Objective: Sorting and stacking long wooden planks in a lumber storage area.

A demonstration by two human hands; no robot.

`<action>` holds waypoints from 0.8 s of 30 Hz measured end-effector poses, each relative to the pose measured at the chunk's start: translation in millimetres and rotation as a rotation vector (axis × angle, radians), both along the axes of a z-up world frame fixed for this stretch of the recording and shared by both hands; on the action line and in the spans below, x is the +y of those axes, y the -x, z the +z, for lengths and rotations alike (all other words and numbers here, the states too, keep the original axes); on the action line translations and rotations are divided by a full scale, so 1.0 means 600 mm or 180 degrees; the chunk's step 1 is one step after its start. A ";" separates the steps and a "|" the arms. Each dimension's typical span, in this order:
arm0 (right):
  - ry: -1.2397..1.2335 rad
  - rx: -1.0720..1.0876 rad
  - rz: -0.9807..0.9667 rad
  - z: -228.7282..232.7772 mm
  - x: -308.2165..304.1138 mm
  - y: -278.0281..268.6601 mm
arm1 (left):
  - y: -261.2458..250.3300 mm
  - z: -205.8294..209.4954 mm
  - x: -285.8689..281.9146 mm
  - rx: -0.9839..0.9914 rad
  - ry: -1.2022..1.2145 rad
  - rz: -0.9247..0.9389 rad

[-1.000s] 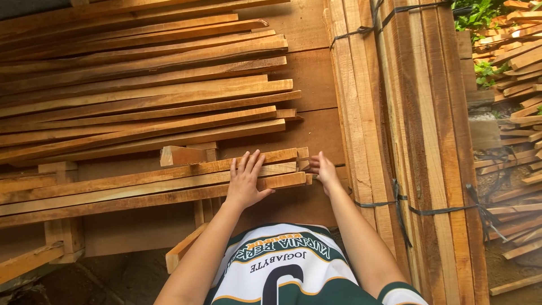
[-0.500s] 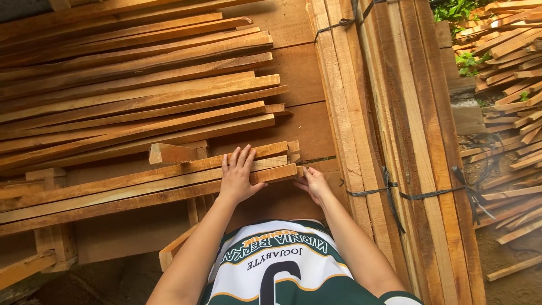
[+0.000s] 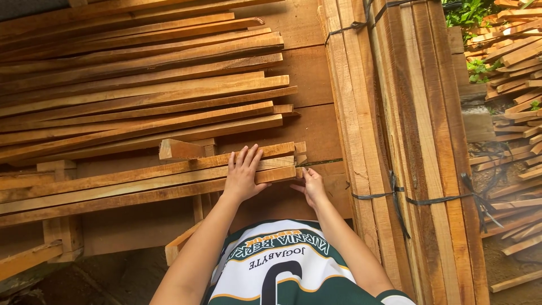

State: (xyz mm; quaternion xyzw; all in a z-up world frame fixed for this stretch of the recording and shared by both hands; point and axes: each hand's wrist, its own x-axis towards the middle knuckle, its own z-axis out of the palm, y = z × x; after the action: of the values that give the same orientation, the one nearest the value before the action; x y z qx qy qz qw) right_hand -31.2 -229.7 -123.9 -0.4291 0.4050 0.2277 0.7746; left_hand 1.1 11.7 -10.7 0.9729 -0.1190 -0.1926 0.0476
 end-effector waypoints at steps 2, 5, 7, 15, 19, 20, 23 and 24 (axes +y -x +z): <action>0.0073 -0.0010 0.0076 -0.006 -0.014 -0.007 | -0.002 -0.005 0.002 -0.0030 0.0008 -0.0018; 0.0094 0.0012 0.0204 0.023 -0.019 -0.015 | 0.002 -0.007 0.006 -0.0100 -0.0008 -0.0063; 0.0075 0.0030 0.0229 0.038 -0.023 -0.014 | 0.004 -0.006 0.004 -0.0156 0.0002 -0.0116; -0.0015 0.0010 0.0433 0.034 -0.034 -0.020 | -0.006 -0.013 0.013 -0.0295 0.0216 -0.0070; 0.0008 0.0039 0.0514 0.020 -0.042 -0.019 | -0.012 -0.012 0.016 -0.0298 0.0311 -0.0073; 0.0003 0.0035 0.0543 0.005 -0.043 -0.017 | -0.012 -0.012 0.016 -0.0323 0.0272 -0.0112; 0.0013 0.0033 0.0600 -0.005 -0.048 -0.017 | -0.018 -0.011 0.015 -0.0307 0.0234 -0.0197; 0.0019 0.0034 0.0637 -0.002 -0.049 -0.018 | -0.020 -0.009 0.015 -0.0266 0.0228 -0.0237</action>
State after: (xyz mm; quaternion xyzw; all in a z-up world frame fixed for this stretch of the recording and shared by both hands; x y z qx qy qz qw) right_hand -20.5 -258.9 -125.2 -0.4686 0.3649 0.3050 0.7445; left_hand 12.9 20.7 -16.1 0.9726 -0.1638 -0.1490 0.0702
